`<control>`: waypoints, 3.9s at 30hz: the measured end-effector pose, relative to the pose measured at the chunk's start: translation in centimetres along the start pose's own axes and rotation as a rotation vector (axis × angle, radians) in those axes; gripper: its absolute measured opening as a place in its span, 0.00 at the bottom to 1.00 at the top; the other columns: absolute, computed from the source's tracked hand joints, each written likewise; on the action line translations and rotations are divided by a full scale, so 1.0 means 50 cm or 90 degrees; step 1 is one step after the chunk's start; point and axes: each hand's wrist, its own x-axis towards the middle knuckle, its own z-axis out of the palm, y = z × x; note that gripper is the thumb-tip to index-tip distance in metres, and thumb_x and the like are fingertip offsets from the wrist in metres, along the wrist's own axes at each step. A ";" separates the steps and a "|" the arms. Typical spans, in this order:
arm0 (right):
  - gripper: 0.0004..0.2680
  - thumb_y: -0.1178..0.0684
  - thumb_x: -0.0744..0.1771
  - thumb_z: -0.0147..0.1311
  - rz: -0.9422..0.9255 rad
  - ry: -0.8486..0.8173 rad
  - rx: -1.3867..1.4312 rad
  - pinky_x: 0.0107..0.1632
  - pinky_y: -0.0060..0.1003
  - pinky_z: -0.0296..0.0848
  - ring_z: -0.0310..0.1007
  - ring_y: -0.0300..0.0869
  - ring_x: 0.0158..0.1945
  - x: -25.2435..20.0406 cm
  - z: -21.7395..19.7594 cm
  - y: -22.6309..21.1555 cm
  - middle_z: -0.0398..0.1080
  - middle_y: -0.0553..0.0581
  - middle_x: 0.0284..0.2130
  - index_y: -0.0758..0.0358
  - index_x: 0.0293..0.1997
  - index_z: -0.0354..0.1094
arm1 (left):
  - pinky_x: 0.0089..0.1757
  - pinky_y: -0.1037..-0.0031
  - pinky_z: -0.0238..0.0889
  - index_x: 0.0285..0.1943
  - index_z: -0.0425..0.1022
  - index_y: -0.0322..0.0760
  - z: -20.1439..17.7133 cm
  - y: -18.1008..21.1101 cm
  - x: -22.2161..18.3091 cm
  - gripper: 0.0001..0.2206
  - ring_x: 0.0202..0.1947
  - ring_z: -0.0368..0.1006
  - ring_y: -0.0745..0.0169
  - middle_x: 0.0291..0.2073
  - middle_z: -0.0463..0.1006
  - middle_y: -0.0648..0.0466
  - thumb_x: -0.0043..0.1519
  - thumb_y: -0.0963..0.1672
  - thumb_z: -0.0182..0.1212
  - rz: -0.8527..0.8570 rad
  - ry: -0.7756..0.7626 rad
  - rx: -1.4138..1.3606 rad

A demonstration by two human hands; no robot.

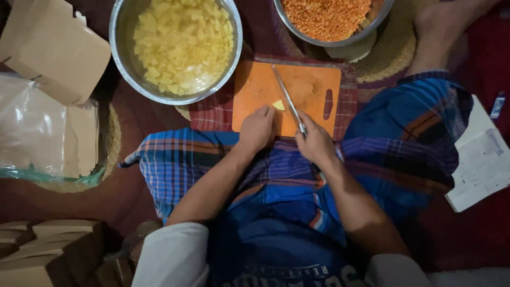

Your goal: Slicing vegetables on a cutting board using a knife while sitting on the floor

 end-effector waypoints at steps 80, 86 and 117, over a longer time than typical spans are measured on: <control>0.19 0.51 0.70 0.44 0.088 -0.097 -0.044 0.55 0.63 0.71 0.71 0.68 0.55 0.036 0.041 -0.035 0.69 0.75 0.57 0.52 0.72 0.56 | 0.43 0.56 0.77 0.44 0.83 0.48 -0.005 -0.038 0.096 0.11 0.43 0.80 0.47 0.37 0.81 0.55 0.53 0.45 0.73 -0.120 -0.090 -0.271; 0.19 0.51 0.71 0.42 0.084 -0.125 -0.053 0.55 0.64 0.72 0.73 0.67 0.54 0.076 0.034 -0.075 0.73 0.75 0.52 0.48 0.74 0.52 | 0.40 0.55 0.77 0.40 0.82 0.47 -0.019 -0.040 0.106 0.08 0.40 0.80 0.45 0.34 0.79 0.54 0.53 0.45 0.71 -0.108 -0.094 -0.251; 0.18 0.62 0.70 0.47 0.016 0.084 0.304 0.21 0.33 0.70 0.68 0.41 0.19 0.069 0.022 0.017 0.64 0.55 0.17 0.61 0.70 0.60 | 0.53 0.50 0.74 0.65 0.66 0.41 -0.042 -0.020 0.093 0.27 0.57 0.71 0.32 0.58 0.67 0.43 0.56 0.45 0.69 0.044 -0.057 -0.249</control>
